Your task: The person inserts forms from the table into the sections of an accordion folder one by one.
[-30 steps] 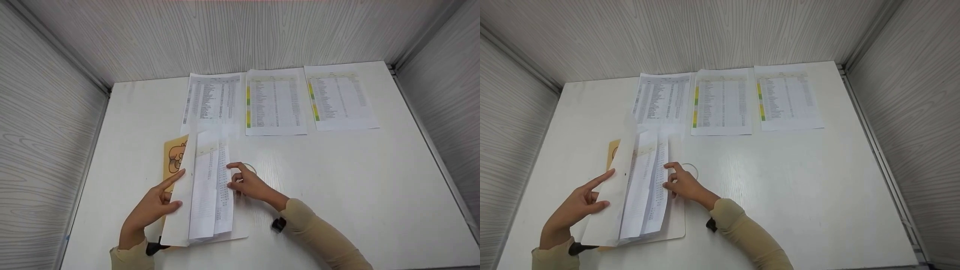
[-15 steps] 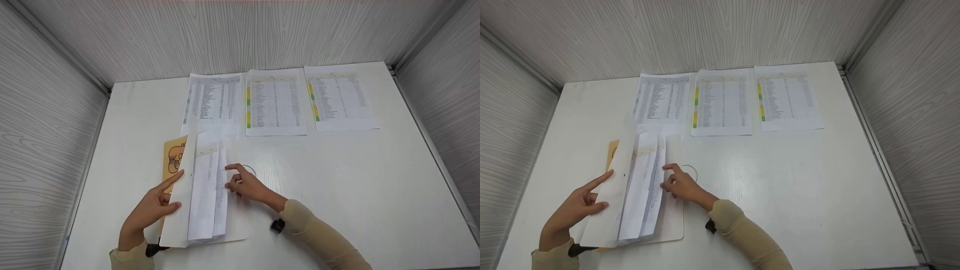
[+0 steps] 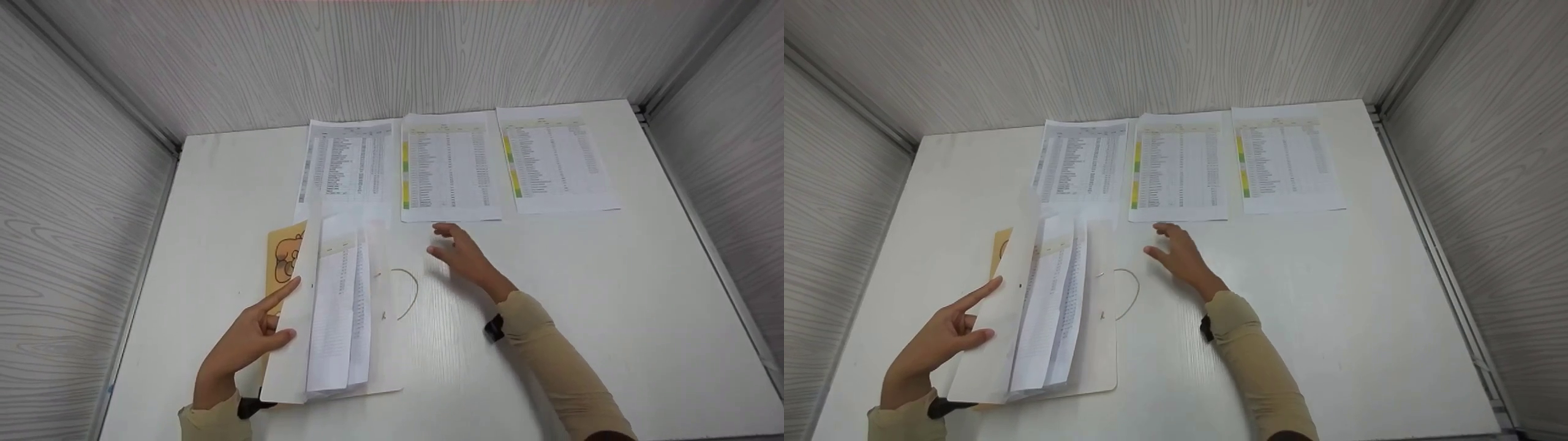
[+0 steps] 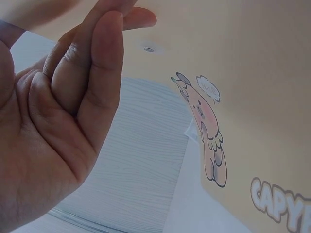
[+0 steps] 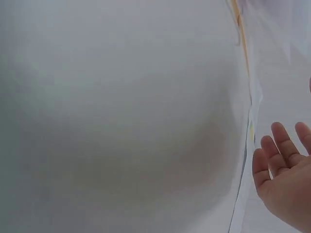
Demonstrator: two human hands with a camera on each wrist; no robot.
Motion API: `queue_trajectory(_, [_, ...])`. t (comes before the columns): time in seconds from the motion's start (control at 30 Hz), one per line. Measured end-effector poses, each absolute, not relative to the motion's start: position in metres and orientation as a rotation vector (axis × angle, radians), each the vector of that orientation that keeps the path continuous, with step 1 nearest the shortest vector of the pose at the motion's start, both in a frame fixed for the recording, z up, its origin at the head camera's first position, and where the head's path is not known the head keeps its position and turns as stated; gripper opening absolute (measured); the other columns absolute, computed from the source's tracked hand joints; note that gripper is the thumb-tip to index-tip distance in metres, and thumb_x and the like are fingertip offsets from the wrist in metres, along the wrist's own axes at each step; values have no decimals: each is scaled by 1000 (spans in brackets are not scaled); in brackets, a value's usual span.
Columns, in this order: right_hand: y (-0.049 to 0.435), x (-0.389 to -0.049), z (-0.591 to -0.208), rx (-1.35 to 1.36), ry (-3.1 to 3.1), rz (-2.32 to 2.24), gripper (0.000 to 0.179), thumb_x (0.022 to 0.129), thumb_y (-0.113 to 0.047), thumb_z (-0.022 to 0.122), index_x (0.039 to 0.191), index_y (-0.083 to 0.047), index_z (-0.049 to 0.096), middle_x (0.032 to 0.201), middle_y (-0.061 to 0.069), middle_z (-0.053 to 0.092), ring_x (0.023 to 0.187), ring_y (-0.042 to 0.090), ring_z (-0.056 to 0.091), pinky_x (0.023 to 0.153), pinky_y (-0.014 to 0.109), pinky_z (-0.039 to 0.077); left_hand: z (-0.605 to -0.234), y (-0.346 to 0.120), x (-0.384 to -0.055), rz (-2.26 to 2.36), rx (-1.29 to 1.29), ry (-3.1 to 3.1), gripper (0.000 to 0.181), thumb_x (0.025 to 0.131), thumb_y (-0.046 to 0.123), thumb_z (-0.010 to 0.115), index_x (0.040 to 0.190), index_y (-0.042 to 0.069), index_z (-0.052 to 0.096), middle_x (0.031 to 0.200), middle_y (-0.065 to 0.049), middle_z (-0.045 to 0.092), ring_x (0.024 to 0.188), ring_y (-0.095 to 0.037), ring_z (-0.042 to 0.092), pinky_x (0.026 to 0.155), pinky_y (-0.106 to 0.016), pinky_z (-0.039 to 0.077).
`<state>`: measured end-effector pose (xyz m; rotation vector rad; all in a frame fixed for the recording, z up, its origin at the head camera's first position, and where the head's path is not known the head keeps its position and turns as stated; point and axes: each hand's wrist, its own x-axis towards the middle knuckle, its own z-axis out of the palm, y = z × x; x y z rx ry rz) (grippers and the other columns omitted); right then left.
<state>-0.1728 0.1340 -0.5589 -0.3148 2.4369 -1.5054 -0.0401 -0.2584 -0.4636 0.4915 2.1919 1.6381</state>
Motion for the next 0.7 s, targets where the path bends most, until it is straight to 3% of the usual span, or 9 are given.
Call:
queue_trajectory(0.13, [150,-184,-561,-239,2507,-1476,63,94,-36,61,143,-5,39,147,17,38,140,34,30,114,50,24,-463,-258,-41,1634,503,2210,77,84,-8,63,152,4,27,49,-12,25,42,-4,19,37,-26,20])
queue_trajectory(0.47, [174,-204,-562,-301,2797,-1069,59,96,-34,59,145,-7,40,152,18,33,143,38,25,115,56,17,-464,-258,-42,1626,513,2208,77,84,-8,63,151,3,27,49,-13,24,42,-9,19,37,-27,21])
queue_trajectory(0.7, [184,-215,-558,-256,2804,-677,58,97,-32,54,148,-9,38,155,16,29,145,36,22,116,56,16,-461,-257,-43,1627,499,2199,77,84,-8,63,152,4,27,50,-12,25,44,-1,21,38,-24,21])
